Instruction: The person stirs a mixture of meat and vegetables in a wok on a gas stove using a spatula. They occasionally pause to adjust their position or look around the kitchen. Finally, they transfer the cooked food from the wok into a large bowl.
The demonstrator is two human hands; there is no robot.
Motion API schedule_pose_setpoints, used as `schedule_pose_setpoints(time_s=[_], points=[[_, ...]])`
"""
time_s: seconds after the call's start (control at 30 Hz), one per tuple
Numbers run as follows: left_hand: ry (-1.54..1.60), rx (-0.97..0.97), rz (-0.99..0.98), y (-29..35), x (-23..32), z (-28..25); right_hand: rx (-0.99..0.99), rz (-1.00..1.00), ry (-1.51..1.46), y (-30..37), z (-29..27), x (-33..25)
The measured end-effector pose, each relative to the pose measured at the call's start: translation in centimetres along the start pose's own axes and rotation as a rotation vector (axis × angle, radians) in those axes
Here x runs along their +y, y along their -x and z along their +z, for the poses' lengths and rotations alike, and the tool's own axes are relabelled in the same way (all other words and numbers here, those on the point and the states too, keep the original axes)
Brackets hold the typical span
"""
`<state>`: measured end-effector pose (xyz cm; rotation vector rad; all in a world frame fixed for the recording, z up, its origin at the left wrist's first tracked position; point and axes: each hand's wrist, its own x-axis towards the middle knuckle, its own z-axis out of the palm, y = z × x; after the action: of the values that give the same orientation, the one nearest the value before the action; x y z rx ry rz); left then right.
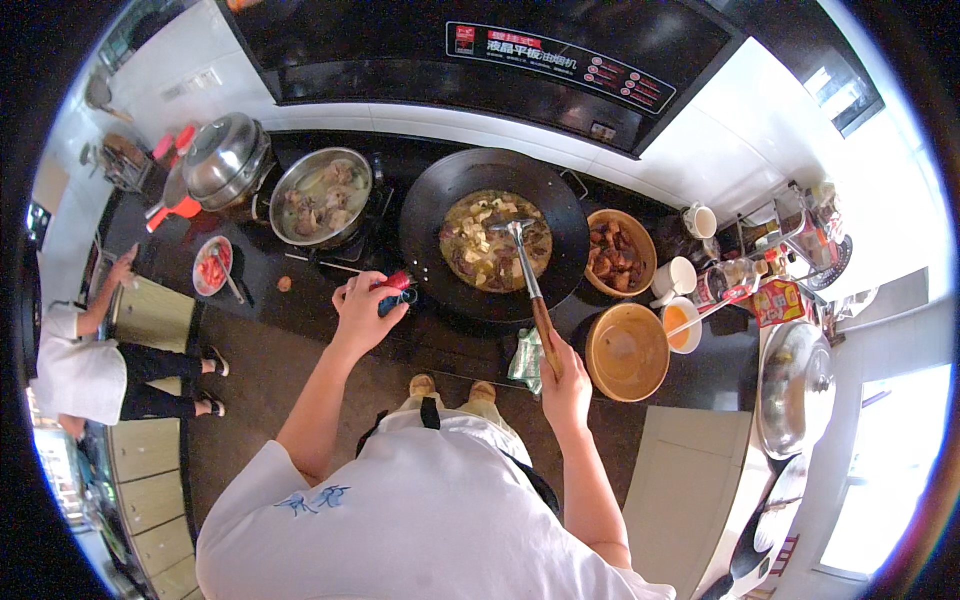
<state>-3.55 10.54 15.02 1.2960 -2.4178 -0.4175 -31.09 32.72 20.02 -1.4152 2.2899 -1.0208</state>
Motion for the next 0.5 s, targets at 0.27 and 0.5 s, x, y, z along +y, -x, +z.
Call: schedule_pose_setpoints(time_s=[0.27, 0.5], points=[[-0.027, 0.108, 0.031, 1.0, 1.7, -0.1, 0.069, 0.089, -0.126, -0.9, 5.9, 2.0], [0.067, 0.216, 0.024, 1.2, 0.4, -0.3, -0.006, -0.014, -0.058, -0.4, 7.8, 2.6]])
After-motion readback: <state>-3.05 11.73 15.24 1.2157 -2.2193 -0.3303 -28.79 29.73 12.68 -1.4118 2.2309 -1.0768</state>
